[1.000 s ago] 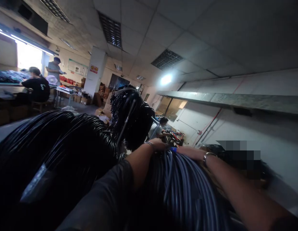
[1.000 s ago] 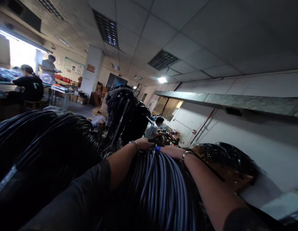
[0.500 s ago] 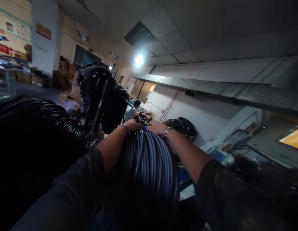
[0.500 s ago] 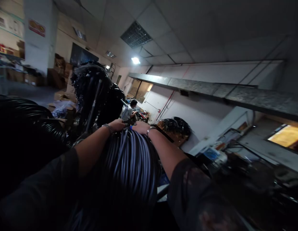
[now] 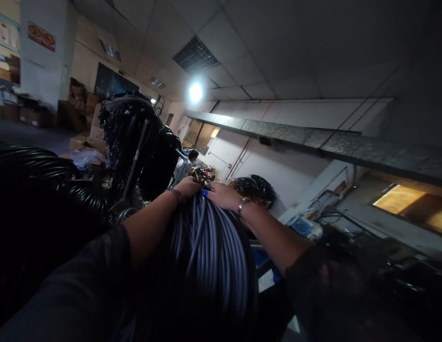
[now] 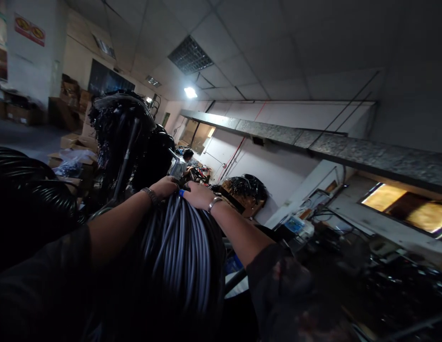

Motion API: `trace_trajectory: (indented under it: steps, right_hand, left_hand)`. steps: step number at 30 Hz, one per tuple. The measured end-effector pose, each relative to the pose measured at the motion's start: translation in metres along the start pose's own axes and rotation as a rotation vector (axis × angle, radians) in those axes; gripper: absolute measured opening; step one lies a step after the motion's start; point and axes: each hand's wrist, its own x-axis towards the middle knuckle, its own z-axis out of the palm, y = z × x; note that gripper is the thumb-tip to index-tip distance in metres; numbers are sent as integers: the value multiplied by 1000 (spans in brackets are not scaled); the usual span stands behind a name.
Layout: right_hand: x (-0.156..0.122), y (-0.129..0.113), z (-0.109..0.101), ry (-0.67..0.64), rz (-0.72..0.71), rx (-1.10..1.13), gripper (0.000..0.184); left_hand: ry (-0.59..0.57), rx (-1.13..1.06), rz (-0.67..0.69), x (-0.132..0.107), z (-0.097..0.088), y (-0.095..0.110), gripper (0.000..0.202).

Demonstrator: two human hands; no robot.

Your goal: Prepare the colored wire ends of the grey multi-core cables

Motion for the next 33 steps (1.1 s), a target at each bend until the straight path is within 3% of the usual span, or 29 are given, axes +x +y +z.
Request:
trace_trajectory:
  steps: [7,12,17,22,25,28,29,30,32,33]
  right_hand:
    - [-54,27,13,208,-57,344,17]
    - [-113,51,35,413,-188,584,20]
    - [-155,67,70,553,-227,700,28]
    - [-157,78,115,535,-218,858,40]
    - [-152,69,127,514,-203,919,43]
    - [-151,52,125,525,-241,1004,44]
    - [-151,47,123,538,-270,1020,44]
    - [-150,42,122,553,-298,1027,44]
    - [-149,35,122,574,-337,1023,41]
    - [-148,32,123,582,-339,1021,39]
  left_hand:
    - [84,-207,107,-41,23,27,30]
    - [78,-181,368,-84,47,26,30]
    - [-9,-48,570,-121,58,18,32]
    - [-57,-39,612,-133,58,8,30]
    - [-147,-1,618,-138,41,9,29]
    - [-274,209,598,-129,2,30,20]
    - [-255,274,565,-119,-14,40,17]
    - [-130,284,492,-105,-30,51,16]
    - [284,266,290,-68,-58,68,27]
    - [381,309,200,-47,-68,72,30]
